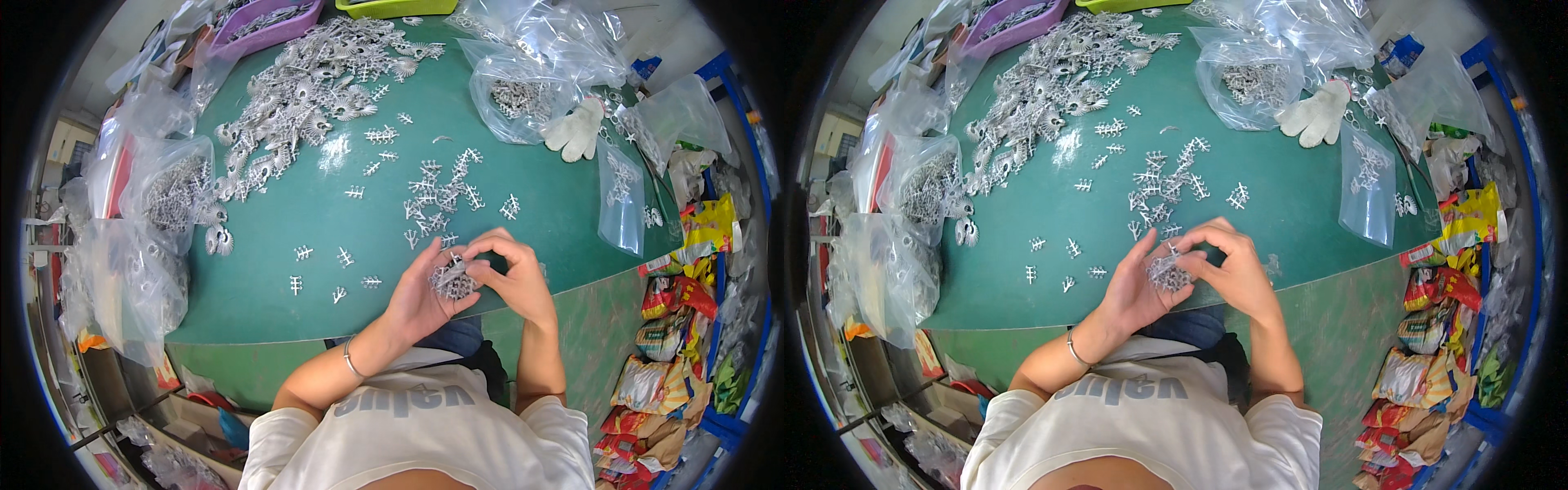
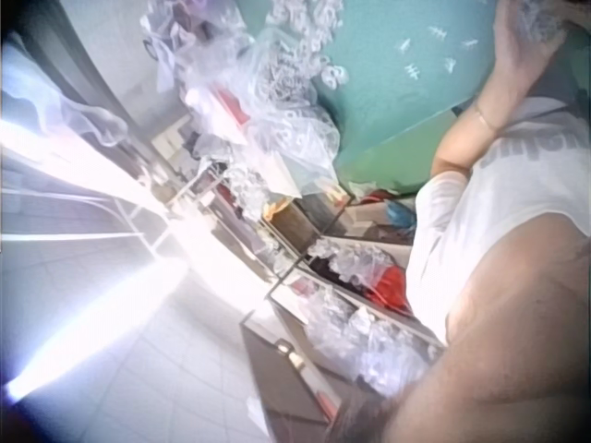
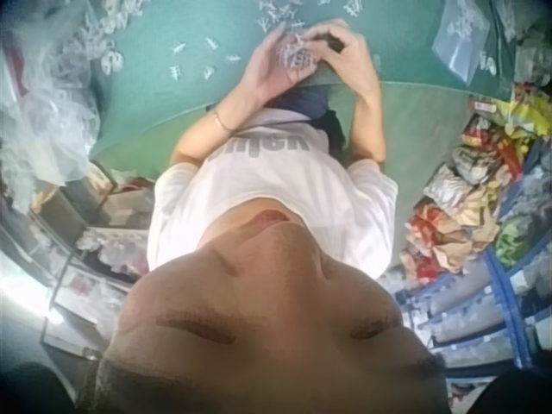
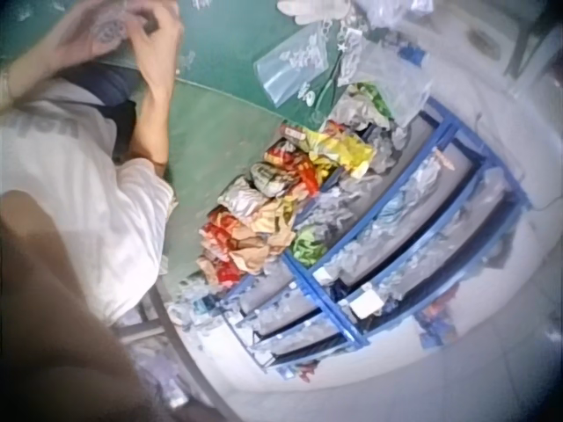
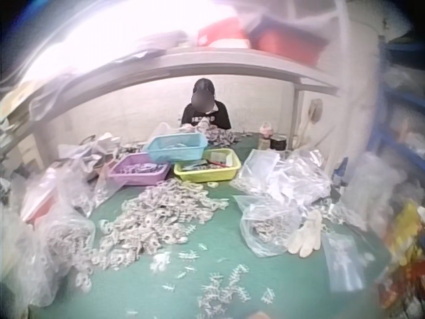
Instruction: The person sorts and gathers small metallic snowflake-shaped decorative components by hand on a green work surface, picking up individual pieces and accumulating them in their hands.
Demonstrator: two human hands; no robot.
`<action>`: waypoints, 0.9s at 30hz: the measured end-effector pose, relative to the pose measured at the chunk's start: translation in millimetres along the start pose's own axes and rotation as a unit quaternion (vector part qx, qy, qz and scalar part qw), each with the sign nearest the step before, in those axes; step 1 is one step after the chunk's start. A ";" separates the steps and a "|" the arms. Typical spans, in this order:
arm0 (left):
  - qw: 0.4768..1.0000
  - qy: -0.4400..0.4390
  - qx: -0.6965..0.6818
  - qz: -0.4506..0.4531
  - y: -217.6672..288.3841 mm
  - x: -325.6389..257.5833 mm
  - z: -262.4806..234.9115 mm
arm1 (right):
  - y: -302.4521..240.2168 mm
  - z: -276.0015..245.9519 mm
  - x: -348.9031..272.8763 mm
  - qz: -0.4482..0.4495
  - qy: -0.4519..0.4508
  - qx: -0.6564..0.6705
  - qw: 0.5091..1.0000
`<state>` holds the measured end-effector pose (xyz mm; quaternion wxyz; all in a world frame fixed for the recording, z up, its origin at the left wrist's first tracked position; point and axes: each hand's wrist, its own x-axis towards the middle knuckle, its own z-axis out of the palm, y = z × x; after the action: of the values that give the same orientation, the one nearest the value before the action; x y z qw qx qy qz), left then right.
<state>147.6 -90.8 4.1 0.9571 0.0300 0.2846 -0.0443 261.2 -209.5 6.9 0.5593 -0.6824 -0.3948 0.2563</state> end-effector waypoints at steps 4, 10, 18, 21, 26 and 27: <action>0.995 -0.101 0.013 -0.020 3.5 10.6 -30.6 | 9.0 -1.7 38.0 -0.050 0.204 -0.307 0.928; 0.997 -0.073 -0.001 0.001 9.1 0.5 -23.6 | 20.9 0.8 46.8 -0.038 0.131 -0.394 0.909; 0.996 -0.083 0.001 -0.018 11.1 -1.6 -25.3 | 24.5 -20.3 103.2 -0.124 -0.006 -0.480 0.868; 0.997 -0.069 0.021 -0.005 11.7 -4.2 -23.4 | 37.2 -22.4 106.4 -0.150 -0.025 -0.483 0.863; 0.998 -0.059 -0.004 0.008 15.6 -7.5 -23.4 | 40.9 -32.2 96.0 -0.113 0.034 -0.343 0.932; 0.999 -0.053 -0.008 0.010 15.2 -7.5 -23.3 | 40.6 -32.9 89.3 -0.037 0.047 -0.292 0.954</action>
<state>130.2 -73.3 -10.8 0.9715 0.0227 0.2333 -0.0343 347.2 -156.8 -16.1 0.3626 -0.8121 -0.4507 0.0763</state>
